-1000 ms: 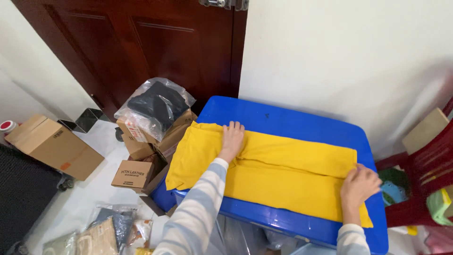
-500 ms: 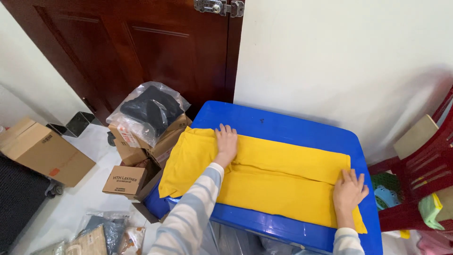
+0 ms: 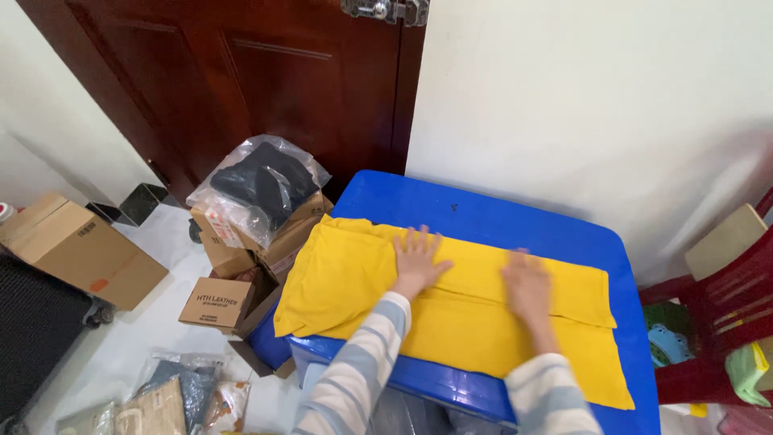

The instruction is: Folding a yellow t-shirt and placing it into a plastic shipping bag

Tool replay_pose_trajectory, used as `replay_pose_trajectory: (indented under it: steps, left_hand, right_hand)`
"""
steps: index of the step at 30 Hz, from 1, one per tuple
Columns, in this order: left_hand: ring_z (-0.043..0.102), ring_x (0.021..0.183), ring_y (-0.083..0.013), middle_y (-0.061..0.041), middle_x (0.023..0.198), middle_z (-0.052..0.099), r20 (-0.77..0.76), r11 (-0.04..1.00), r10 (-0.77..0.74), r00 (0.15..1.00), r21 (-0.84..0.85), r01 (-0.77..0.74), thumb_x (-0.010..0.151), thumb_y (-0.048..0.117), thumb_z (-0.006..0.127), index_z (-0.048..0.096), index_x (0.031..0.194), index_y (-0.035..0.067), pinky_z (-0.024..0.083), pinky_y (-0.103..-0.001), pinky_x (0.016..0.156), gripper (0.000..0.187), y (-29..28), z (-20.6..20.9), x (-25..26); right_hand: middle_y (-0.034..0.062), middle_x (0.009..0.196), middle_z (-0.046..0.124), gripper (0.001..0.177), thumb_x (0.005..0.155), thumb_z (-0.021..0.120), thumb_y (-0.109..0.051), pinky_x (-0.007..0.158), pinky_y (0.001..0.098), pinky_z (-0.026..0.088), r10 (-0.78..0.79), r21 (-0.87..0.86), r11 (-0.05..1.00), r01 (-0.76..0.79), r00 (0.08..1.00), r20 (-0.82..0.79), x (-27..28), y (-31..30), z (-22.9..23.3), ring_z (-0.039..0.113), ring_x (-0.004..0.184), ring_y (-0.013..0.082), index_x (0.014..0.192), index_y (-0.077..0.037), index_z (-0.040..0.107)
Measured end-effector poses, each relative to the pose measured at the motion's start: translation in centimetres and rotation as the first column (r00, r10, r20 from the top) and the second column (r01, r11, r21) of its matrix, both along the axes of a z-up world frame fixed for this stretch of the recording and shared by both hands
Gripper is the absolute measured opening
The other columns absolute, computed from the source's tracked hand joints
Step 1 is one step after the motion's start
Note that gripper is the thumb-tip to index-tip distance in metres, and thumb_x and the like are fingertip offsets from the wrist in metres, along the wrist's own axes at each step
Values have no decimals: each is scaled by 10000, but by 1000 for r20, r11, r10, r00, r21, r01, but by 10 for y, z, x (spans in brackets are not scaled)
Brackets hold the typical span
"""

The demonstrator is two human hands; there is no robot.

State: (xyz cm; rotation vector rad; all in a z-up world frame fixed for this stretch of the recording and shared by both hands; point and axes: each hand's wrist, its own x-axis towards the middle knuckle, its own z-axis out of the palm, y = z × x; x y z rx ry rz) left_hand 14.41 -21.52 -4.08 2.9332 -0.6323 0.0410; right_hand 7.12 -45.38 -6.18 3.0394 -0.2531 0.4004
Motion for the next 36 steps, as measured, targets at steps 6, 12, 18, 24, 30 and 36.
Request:
replay_pose_trajectory:
  steps: [6,12,18,24,30,36]
  left_hand:
    - [-111,1371,-350,-52,1513,64,-230,929,277,933,311,-199,806,732,154,129,1442,230,-212,-572,1023,810,42,47,16]
    - [157,1370,-346,-162,1393,377,422,979,-21,906,-174,103,811,388,566,467,1297,124,79,-530,1105,562,-5,16,-18]
    - [-10,1393,-337,-40,1516,130,-10,975,-141,990,-176,137,929,407,222,246,1410,310,12,-554,1084,492,-38,-14,-32]
    - [54,1385,-332,-28,1508,159,21,976,-135,991,-171,136,910,458,252,278,1400,309,37,-550,1077,512,-32,-2,-37]
    - [66,1384,-333,-33,1506,170,31,976,-134,990,-167,137,909,467,258,279,1400,312,48,-547,1076,515,-32,-1,-38]
    - [28,1390,-315,-1,1517,130,-15,983,-122,992,-142,119,902,463,248,248,1408,327,26,-535,1082,524,-33,8,-42]
  right_hand:
    - [37,1518,126,646,930,118,-580,1078,517,163,-322,217,908,359,928,-191,-57,-126,4,128,1378,319,1458,-210,135]
    - [191,1335,487,355,947,391,-211,1043,489,302,-47,-89,994,58,992,117,5,-25,-25,396,1265,416,1229,-97,574]
    - [82,1476,254,493,986,210,-365,1030,537,240,164,229,962,-151,986,-38,4,74,-2,235,1330,371,1426,-150,266]
    - [69,1482,277,565,966,180,-506,1009,528,288,-174,-3,985,174,982,-78,-51,-62,-7,291,1313,397,1451,-223,247]
    - [44,1483,260,515,996,229,-465,1097,449,156,-203,462,866,192,979,-26,-101,-89,29,189,1369,292,1412,-178,328]
    - [123,1333,508,312,985,465,-199,1086,388,271,-376,381,883,274,899,226,-111,-104,3,395,1287,268,1264,-102,567]
